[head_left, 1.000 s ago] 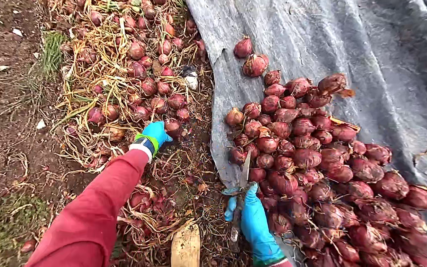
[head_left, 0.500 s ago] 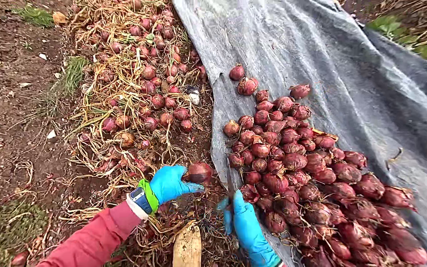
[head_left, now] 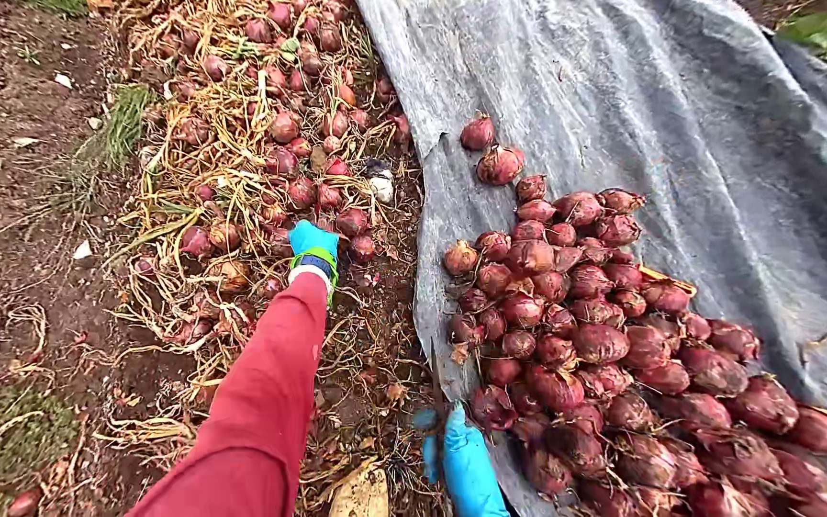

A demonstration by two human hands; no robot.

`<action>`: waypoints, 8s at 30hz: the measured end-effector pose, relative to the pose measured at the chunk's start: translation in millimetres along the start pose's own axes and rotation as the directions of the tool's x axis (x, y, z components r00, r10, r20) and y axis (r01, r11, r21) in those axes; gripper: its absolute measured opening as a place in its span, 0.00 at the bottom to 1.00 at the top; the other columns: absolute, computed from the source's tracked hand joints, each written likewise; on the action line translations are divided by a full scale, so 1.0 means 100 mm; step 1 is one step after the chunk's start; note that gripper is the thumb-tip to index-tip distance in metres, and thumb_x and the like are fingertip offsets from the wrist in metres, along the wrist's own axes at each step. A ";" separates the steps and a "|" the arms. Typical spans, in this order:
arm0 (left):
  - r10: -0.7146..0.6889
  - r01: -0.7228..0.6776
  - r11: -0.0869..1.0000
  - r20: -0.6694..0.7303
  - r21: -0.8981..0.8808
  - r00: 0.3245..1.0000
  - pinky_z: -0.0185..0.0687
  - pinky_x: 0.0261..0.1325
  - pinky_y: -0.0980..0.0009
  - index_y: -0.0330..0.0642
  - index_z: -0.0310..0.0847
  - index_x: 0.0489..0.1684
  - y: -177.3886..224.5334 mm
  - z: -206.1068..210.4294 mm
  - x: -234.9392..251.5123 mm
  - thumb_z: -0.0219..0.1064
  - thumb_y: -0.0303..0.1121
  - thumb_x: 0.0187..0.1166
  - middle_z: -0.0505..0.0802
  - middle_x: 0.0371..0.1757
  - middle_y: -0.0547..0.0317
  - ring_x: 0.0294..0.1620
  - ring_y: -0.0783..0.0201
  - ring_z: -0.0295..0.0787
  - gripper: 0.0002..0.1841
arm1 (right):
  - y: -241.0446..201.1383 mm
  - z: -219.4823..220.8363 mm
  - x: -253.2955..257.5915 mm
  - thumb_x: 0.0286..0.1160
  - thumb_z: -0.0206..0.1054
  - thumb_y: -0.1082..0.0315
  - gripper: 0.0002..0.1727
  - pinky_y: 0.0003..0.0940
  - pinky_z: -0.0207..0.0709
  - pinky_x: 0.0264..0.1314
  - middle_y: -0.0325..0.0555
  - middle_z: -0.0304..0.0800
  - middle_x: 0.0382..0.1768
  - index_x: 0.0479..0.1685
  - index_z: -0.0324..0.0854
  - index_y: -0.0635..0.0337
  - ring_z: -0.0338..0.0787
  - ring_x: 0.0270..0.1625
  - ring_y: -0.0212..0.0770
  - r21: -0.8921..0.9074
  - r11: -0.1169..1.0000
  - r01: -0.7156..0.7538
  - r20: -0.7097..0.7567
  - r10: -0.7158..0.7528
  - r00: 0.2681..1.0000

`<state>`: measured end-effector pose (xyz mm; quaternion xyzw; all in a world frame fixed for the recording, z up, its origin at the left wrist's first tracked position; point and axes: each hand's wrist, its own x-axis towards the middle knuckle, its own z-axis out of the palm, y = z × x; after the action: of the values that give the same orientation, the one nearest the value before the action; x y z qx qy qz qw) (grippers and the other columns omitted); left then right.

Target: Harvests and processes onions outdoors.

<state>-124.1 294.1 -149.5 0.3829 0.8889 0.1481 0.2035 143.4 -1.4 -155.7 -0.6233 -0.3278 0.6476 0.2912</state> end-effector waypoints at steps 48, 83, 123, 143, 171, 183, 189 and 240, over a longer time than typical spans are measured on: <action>0.417 -0.373 0.898 0.717 -0.232 0.559 0.93 0.56 0.53 0.49 0.90 0.53 -0.28 -0.08 -1.07 0.81 0.65 0.60 0.97 0.42 0.61 0.47 0.65 0.95 0.32 | 0.13 0.10 0.36 0.76 0.39 0.20 0.51 0.37 0.83 0.17 0.44 0.83 0.16 0.53 0.84 0.64 0.83 0.14 0.40 0.346 0.932 -0.108 0.255 0.017 0.967; 0.223 -0.611 0.562 0.610 0.557 0.761 0.84 0.55 0.30 0.40 0.87 0.51 -0.54 -0.70 0.37 0.84 0.59 0.61 0.93 0.47 0.41 0.53 0.37 0.92 0.32 | 0.24 0.37 0.59 0.84 0.15 0.30 0.54 0.46 0.87 0.23 0.50 0.82 0.15 0.49 0.83 0.64 0.87 0.18 0.48 0.237 0.888 -0.395 0.292 0.323 0.900; 0.009 -0.521 0.588 0.639 0.619 0.769 0.86 0.55 0.30 0.41 0.77 0.75 -1.96 -0.66 -0.36 0.76 0.27 0.67 0.85 0.69 0.35 0.60 0.33 0.90 0.31 | 0.01 0.06 0.17 0.86 0.13 0.33 0.52 0.41 0.81 0.14 0.48 0.81 0.13 0.42 0.81 0.62 0.81 0.12 0.44 0.097 0.989 -0.113 0.077 0.106 0.991; 0.510 -0.717 0.693 0.654 0.072 0.559 0.87 0.51 0.43 0.50 0.89 0.47 -1.02 -1.79 -2.39 0.68 0.67 0.75 0.94 0.43 0.57 0.47 0.54 0.92 0.28 | -0.49 0.26 -0.55 0.77 0.33 0.20 0.50 0.37 0.79 0.15 0.43 0.82 0.14 0.41 0.86 0.57 0.80 0.12 0.39 -0.204 0.956 0.213 0.349 -0.133 0.928; 0.319 -0.581 0.811 0.782 0.068 0.536 0.90 0.46 0.46 0.52 0.90 0.42 -1.38 -1.45 -1.72 0.80 0.77 0.44 0.94 0.33 0.63 0.40 0.61 0.93 0.40 | -0.26 0.99 0.15 0.63 0.35 0.12 0.52 0.40 0.83 0.17 0.45 0.83 0.15 0.32 0.84 0.53 0.83 0.15 0.42 0.032 0.973 0.227 0.342 -0.224 0.913; 0.370 -0.742 0.665 0.826 0.085 0.426 0.86 0.45 0.42 0.48 0.90 0.38 -0.83 -1.22 -2.19 0.67 0.54 0.80 0.92 0.35 0.56 0.41 0.53 0.92 0.19 | -0.34 0.21 -0.02 0.61 0.36 0.10 0.53 0.37 0.81 0.18 0.42 0.82 0.15 0.26 0.81 0.54 0.83 0.15 0.40 -0.351 0.920 0.172 0.424 -0.008 0.906; 0.429 -0.707 0.698 0.725 0.112 0.539 0.84 0.54 0.40 0.49 0.89 0.53 -0.30 -1.11 -1.63 0.54 0.52 0.92 0.94 0.44 0.52 0.50 0.50 0.92 0.21 | -0.80 -0.17 0.12 0.86 0.18 0.30 0.48 0.40 0.77 0.11 0.42 0.75 0.10 0.30 0.79 0.56 0.76 0.09 0.40 0.049 0.973 0.225 -0.065 -0.222 0.973; 0.629 -0.329 0.765 0.531 -0.554 0.568 0.84 0.39 0.70 0.41 0.87 0.42 -1.28 -1.64 -2.04 0.67 0.31 0.77 0.90 0.31 0.63 0.32 0.73 0.86 0.05 | -0.20 0.46 -0.41 0.58 0.39 0.09 0.58 0.37 0.83 0.17 0.40 0.82 0.15 0.43 0.85 0.60 0.82 0.13 0.38 0.200 0.971 0.131 0.415 -0.205 0.886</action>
<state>-154.5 40.7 -9.0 0.5912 0.5546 0.2202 0.5426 99.3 -24.4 -114.2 -0.4066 -0.3819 0.7669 0.3174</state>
